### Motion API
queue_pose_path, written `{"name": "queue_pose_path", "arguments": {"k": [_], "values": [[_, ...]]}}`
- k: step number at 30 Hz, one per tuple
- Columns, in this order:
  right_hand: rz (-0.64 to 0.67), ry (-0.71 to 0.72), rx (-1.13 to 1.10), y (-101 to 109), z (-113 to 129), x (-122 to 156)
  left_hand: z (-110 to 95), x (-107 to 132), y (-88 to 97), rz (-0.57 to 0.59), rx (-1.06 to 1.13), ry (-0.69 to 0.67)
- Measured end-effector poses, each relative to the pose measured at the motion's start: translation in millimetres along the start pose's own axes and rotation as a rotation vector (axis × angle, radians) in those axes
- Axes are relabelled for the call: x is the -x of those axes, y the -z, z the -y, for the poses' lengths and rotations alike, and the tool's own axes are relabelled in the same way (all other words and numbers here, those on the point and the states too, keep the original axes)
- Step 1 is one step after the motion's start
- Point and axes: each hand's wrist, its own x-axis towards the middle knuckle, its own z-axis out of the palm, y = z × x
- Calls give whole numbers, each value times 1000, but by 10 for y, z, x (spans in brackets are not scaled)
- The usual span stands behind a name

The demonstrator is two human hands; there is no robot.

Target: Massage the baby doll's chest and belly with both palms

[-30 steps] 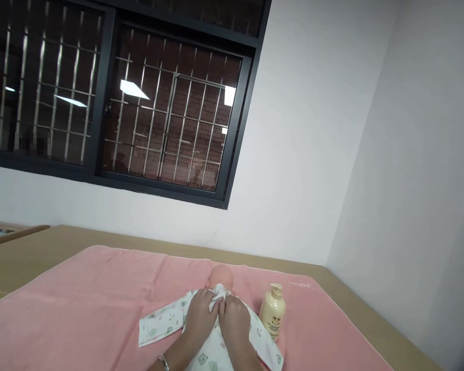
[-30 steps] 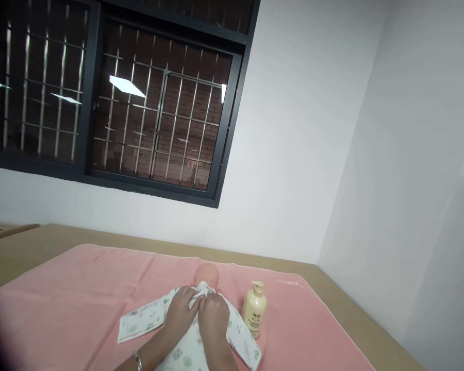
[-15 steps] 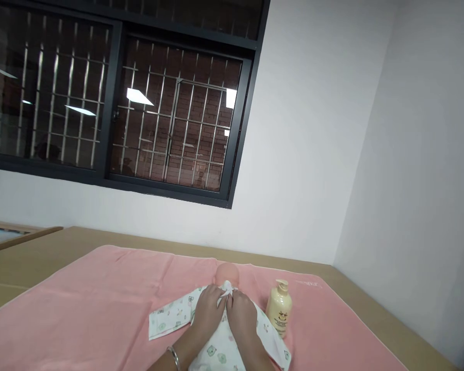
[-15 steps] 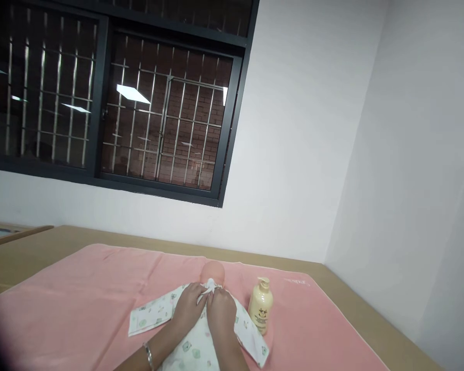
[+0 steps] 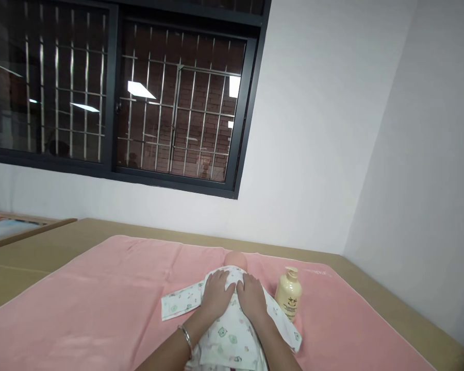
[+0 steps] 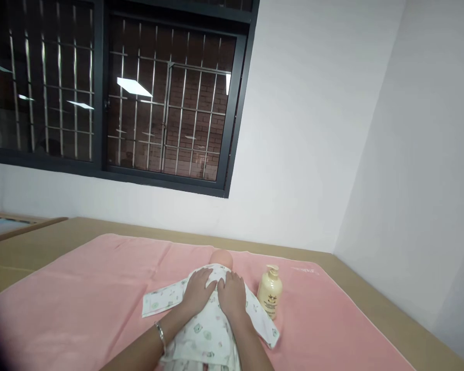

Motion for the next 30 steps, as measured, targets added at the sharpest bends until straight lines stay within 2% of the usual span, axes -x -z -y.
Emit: {"name": "queue_pose_path", "arguments": {"k": [5,13,20,24,27,30], "values": [[-15,-10,-13,20,23,40,-6,20,29,-23,52,6],[-92,-34,-97,-3,4,71,17,5,-38,-50,75,36],[4,50,-42,39,-29,1,-47,-14,81,-16,67,5],[33,115,9,116,73,52,-83,-9,138,7,71,-50],[35,50,130,187,176,111,-101,32,141,-38,18,-47],[28,-5,156,231,165,109,-106,67,124,-76,-46,-26]]}}
